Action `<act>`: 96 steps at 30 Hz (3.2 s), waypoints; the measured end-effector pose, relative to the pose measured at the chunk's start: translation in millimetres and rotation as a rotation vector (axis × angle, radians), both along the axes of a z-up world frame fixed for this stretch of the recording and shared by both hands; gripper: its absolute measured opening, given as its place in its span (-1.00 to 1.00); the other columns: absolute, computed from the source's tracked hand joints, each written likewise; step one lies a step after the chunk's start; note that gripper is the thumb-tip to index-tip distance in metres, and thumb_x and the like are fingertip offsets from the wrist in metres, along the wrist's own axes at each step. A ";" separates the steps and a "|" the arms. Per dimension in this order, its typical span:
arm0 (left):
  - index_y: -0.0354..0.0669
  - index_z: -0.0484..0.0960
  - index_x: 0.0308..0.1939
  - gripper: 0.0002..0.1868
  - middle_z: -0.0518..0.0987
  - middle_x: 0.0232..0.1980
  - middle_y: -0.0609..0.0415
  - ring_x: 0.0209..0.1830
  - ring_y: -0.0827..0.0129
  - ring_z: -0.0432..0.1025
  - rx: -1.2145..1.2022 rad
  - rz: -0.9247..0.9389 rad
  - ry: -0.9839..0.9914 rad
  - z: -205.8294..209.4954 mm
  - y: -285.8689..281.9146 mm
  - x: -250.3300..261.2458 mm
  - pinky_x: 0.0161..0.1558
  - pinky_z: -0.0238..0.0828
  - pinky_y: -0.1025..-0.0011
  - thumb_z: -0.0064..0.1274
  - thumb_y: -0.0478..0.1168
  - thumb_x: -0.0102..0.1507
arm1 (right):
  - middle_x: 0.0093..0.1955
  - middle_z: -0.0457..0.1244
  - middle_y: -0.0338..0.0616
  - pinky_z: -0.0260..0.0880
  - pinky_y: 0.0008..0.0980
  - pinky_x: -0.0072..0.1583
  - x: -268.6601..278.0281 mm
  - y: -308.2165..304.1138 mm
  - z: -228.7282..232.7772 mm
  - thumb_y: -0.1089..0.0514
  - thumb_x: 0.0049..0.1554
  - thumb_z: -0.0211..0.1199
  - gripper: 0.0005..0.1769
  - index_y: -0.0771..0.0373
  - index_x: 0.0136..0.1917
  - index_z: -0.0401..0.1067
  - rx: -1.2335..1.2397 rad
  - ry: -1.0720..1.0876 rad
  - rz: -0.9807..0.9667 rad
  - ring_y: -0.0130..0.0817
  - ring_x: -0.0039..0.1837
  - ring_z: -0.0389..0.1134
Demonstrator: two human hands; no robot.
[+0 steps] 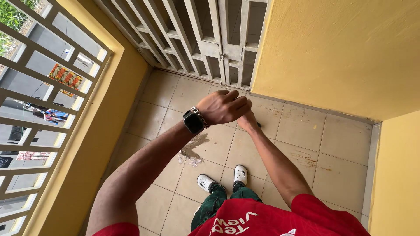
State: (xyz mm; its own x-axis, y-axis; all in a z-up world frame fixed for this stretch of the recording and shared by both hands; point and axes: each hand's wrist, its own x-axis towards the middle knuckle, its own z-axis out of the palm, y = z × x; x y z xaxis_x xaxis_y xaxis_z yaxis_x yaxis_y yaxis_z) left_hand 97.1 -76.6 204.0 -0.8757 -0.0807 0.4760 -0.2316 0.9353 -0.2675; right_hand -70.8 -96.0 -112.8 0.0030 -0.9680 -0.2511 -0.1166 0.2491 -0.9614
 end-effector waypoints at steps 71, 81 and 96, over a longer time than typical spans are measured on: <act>-0.15 0.70 -0.04 -0.81 0.59 -0.42 0.08 -0.52 0.50 0.35 1.540 0.072 0.419 -110.4 50.6 88.4 -0.42 0.30 0.44 0.14 -0.16 0.34 | -0.32 0.34 -0.07 0.39 -0.14 -0.19 39.9 44.9 -20.7 0.07 0.00 0.33 -0.76 0.26 -0.22 0.38 0.035 0.727 0.107 -0.09 -0.23 0.41; -0.14 0.74 0.02 -0.77 0.44 -0.48 0.10 -0.49 0.52 0.19 1.569 0.511 0.590 -113.5 39.9 118.1 -0.44 0.13 0.44 0.09 -0.16 0.37 | -0.07 0.37 0.09 0.42 -0.01 0.02 82.5 -8.0 -51.6 0.21 0.12 0.25 -0.93 0.25 -0.13 0.47 -0.004 0.766 0.318 0.06 0.01 0.42; -0.22 0.75 0.03 -0.75 0.50 -0.48 0.11 -0.48 0.53 0.30 1.438 0.957 0.839 -38.0 121.2 200.8 -0.45 0.19 0.48 0.09 -0.34 0.30 | -0.31 0.36 0.06 0.46 -0.05 -0.19 238.0 28.2 10.0 0.17 0.18 0.14 -0.79 0.30 -0.26 0.41 -0.205 0.634 0.962 -0.11 -0.26 0.44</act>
State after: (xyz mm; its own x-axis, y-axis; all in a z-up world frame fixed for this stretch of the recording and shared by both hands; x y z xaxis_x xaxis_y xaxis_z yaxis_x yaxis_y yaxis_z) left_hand 297.8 44.6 166.0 0.0770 -0.9835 -0.1637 -0.3660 -0.1806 0.9129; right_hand 167.2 -67.8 -102.9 0.6872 -0.6570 -0.3099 -0.6455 -0.3567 -0.6754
